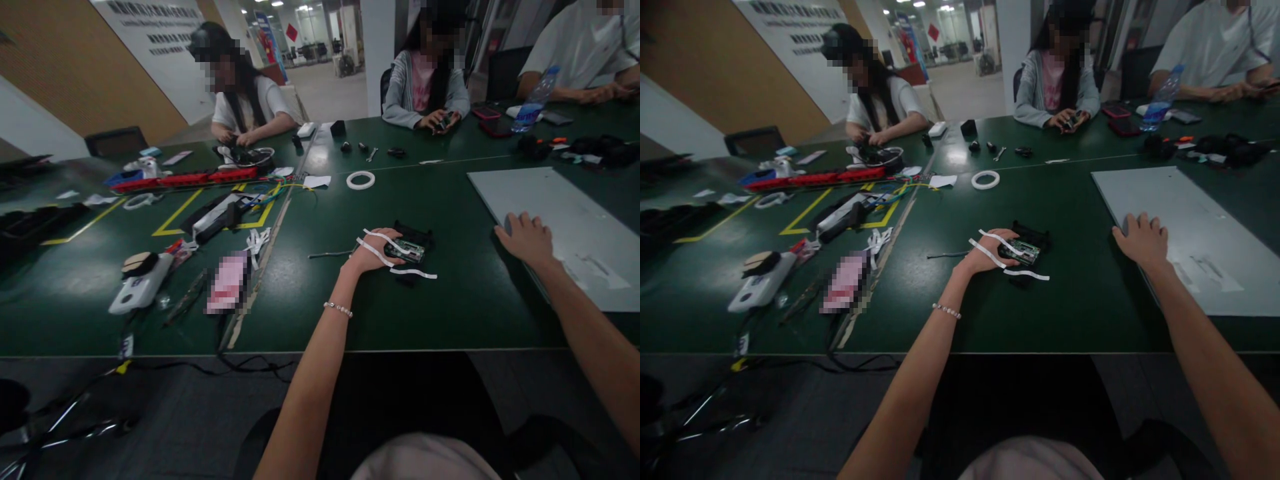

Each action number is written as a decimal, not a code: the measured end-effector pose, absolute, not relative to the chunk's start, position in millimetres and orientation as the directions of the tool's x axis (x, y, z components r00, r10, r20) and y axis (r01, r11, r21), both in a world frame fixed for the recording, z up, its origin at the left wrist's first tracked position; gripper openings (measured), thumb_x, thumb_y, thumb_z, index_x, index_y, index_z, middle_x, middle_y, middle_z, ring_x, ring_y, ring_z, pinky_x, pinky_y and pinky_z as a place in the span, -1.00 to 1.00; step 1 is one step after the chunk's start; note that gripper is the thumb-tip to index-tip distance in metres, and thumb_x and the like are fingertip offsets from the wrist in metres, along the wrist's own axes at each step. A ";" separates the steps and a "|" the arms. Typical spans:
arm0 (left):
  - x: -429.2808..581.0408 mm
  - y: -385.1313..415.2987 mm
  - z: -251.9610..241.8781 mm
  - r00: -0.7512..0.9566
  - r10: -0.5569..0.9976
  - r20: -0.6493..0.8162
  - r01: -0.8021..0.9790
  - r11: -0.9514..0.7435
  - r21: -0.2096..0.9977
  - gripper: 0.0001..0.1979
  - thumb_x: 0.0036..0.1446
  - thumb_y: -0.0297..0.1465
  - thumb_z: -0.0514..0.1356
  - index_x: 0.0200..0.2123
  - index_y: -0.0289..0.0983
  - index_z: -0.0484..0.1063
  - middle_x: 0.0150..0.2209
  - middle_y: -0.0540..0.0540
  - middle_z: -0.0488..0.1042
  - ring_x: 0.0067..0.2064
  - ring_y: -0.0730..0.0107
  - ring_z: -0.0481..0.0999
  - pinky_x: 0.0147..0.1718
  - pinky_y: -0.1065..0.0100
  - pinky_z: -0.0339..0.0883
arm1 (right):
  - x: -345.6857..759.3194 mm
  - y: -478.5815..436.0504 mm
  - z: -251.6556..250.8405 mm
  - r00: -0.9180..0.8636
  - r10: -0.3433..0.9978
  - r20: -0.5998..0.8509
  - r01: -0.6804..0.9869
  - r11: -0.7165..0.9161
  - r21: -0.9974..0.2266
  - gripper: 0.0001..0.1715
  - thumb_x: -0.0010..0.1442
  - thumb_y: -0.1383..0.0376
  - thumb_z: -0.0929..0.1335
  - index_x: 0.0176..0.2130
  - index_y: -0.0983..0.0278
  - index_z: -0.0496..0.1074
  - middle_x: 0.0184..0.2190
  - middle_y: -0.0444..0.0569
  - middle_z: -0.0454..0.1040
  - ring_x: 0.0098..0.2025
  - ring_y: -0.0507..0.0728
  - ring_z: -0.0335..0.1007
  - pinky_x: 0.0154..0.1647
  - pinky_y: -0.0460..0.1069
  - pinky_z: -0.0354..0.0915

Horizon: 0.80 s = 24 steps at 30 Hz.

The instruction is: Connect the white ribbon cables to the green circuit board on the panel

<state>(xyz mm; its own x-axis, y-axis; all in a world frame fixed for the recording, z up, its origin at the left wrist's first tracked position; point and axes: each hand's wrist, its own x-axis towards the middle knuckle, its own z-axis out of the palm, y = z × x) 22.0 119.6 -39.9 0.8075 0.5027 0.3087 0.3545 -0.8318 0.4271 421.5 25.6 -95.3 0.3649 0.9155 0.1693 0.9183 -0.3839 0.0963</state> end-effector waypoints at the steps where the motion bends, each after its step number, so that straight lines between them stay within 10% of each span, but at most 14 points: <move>1: 22.6 119.2 -38.9 0.810 0.500 0.306 0.347 -0.830 0.438 -0.42 0.00 -0.19 0.31 0.07 -0.28 0.33 0.07 -0.19 0.40 0.14 0.19 0.35 0.17 0.13 0.18 | 419.8 24.9 -95.7 0.351 0.918 0.186 0.923 -0.372 0.096 -0.27 0.33 -0.05 -0.02 0.17 0.40 0.20 0.15 0.38 0.11 0.11 0.45 0.05 -0.02 0.25 0.07; 24: 39.7 111.2 -38.8 0.817 0.495 0.295 0.344 -0.830 0.439 -0.52 -0.03 -0.18 0.33 -0.06 -0.26 0.40 -0.06 -0.15 0.41 0.03 0.17 0.38 0.09 0.07 0.21 | 361.3 32.3 -84.5 -0.081 0.983 0.166 0.992 0.095 -0.081 -0.12 0.28 -0.14 0.05 0.34 0.37 0.03 0.30 0.14 0.02 0.31 0.37 -0.07 0.26 0.26 0.04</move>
<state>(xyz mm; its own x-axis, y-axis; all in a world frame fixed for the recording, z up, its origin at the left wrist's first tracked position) 39.7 111.2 -38.8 0.8172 0.4953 0.2948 0.3445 -0.8298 0.4391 361.3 32.3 -84.5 -0.0809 0.9827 0.1663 0.9922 0.0953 -0.0807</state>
